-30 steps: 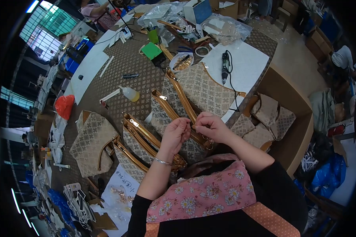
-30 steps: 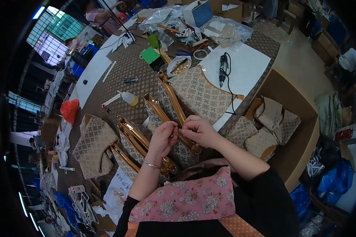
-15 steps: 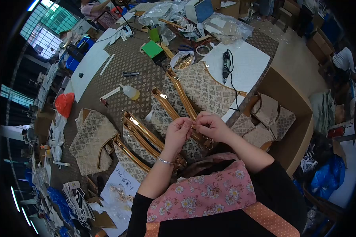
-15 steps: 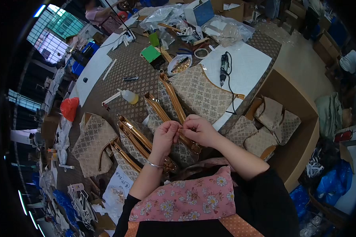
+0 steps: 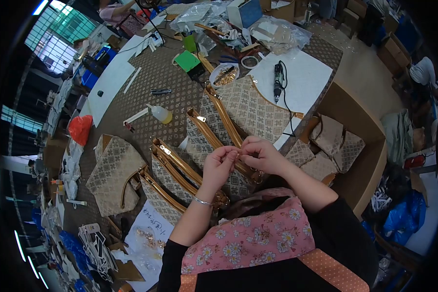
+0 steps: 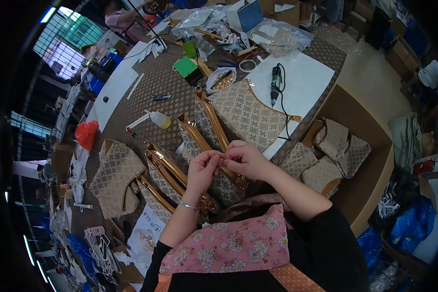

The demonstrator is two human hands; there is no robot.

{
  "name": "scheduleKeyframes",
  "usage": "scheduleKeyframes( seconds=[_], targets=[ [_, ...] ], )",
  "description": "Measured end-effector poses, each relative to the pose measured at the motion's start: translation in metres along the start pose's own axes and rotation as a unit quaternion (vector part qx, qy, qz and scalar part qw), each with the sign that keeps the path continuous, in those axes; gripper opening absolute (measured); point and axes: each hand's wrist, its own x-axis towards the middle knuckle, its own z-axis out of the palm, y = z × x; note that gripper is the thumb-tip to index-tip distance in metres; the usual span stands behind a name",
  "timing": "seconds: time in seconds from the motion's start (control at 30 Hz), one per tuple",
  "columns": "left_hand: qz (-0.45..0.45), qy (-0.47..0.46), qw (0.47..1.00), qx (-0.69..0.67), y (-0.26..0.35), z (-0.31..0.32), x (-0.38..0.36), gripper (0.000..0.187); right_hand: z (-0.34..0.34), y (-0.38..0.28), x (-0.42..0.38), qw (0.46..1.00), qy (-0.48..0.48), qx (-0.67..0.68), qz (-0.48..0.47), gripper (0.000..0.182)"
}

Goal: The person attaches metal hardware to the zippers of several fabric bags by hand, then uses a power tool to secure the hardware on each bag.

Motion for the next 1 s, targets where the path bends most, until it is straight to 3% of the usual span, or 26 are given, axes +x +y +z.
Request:
scheduleKeyframes(
  seconds=[0.13,0.3,0.53,0.8,1.0],
  targets=[
    [-0.011,-0.014,0.998,-0.057,-0.002,0.002,0.001,0.021,-0.001,-0.003,-0.001,1.000,-0.005,-0.001,-0.004,0.006],
    [-0.012,-0.005,0.999,-0.051,-0.002,0.002,-0.001,0.021,0.006,0.001,-0.001,0.999,0.041,0.024,-0.019,0.009],
    [-0.003,0.002,1.000,-0.007,0.000,-0.001,0.001,0.019,0.004,0.003,-0.001,0.999,0.020,0.014,-0.022,0.012],
    [-0.009,-0.003,1.000,-0.010,-0.001,0.002,0.004,0.018,0.002,0.002,-0.003,0.996,0.007,0.047,0.079,0.013],
    [-0.012,-0.017,0.997,-0.076,0.003,0.003,0.005,0.021,-0.010,0.008,-0.001,0.988,-0.022,0.144,0.057,0.012]
  ],
)
